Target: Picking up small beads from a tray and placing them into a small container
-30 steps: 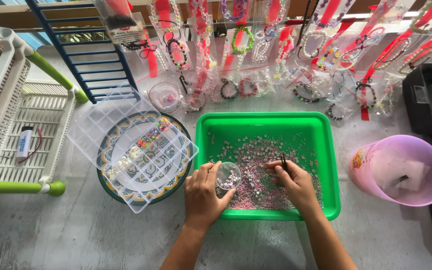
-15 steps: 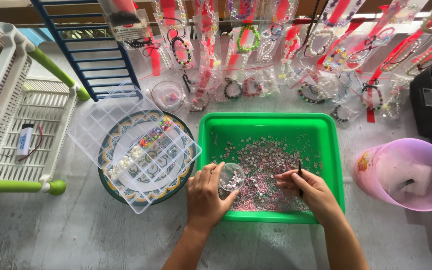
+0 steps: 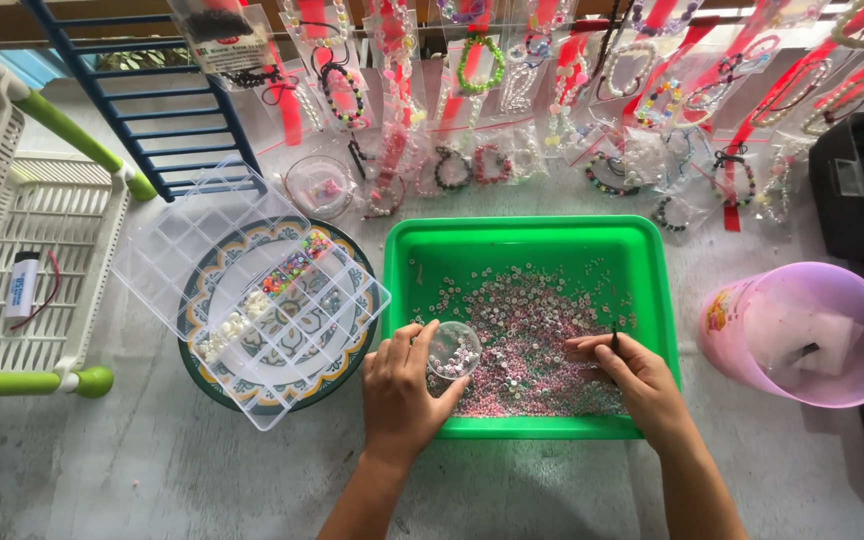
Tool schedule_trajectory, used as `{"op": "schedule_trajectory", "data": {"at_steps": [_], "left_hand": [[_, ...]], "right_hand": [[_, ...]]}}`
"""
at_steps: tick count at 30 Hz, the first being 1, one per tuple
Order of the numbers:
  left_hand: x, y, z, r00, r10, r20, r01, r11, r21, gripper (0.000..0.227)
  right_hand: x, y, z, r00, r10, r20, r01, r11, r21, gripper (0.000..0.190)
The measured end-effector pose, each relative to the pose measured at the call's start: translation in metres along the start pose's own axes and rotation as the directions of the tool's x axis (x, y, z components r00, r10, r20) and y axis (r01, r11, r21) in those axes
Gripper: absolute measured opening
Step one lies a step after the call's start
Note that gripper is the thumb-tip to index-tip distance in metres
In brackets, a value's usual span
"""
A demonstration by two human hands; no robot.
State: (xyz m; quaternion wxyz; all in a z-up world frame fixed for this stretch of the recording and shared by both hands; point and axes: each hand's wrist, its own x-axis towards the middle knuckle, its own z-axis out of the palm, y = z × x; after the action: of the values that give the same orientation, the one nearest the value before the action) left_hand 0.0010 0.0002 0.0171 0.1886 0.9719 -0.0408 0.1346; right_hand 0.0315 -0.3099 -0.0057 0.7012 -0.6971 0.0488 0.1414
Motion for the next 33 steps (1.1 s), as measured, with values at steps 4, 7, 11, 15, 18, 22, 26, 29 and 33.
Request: {"op": "schedule_trajectory", "data": {"at_steps": [4, 7, 11, 15, 18, 22, 26, 29, 33], "left_hand": [[-0.001, -0.001, 0.003, 1.000, 0.008, -0.010, -0.008, 1.000, 0.000, 0.078], [0.000, -0.001, 0.002, 1.000, 0.005, -0.009, -0.005, 1.000, -0.011, 0.078], [0.000, 0.000, 0.000, 1.000, 0.009, -0.011, -0.009, 1.000, -0.005, 0.078], [-0.001, 0.000, 0.000, 1.000, 0.007, -0.006, -0.007, 1.000, 0.001, 0.078], [-0.001, 0.000, 0.001, 1.000, 0.010, -0.015, -0.010, 1.000, 0.005, 0.077], [-0.002, 0.000, 0.000, 1.000, 0.016, -0.013, -0.015, 1.000, 0.007, 0.079], [0.000, -0.001, 0.001, 1.000, 0.014, -0.011, -0.014, 1.000, 0.005, 0.079], [-0.002, -0.002, 0.001, 1.000, 0.011, -0.010, -0.011, 1.000, 0.005, 0.080], [-0.001, -0.001, 0.001, 1.000, 0.011, -0.005, -0.011, 1.000, -0.008, 0.078]], "right_hand": [[0.000, -0.002, -0.003, 0.976, -0.038, -0.216, -0.029, 0.953, -0.301, 0.029], [0.003, 0.007, -0.002, 0.993, 0.023, -0.119, -0.036, 0.993, -0.109, 0.027], [0.001, -0.004, 0.006, 0.969, -0.193, -0.154, 0.090, 0.857, -0.507, 0.033], [0.001, -0.005, 0.009, 0.947, -0.322, -0.007, 0.226, 0.681, -0.696, 0.033], [0.003, 0.000, 0.006, 0.971, -0.218, -0.102, 0.067, 0.652, -0.755, 0.032], [0.011, 0.018, 0.000, 0.983, -0.153, -0.102, 0.010, 0.596, -0.803, 0.027], [0.015, 0.016, 0.001, 0.981, -0.185, -0.059, 0.066, 0.605, -0.794, 0.023], [0.013, 0.011, 0.005, 0.984, -0.170, -0.056, 0.056, 0.590, -0.805, 0.024], [0.015, 0.008, 0.007, 0.982, -0.184, -0.042, 0.068, 0.549, -0.833, 0.024]]}}
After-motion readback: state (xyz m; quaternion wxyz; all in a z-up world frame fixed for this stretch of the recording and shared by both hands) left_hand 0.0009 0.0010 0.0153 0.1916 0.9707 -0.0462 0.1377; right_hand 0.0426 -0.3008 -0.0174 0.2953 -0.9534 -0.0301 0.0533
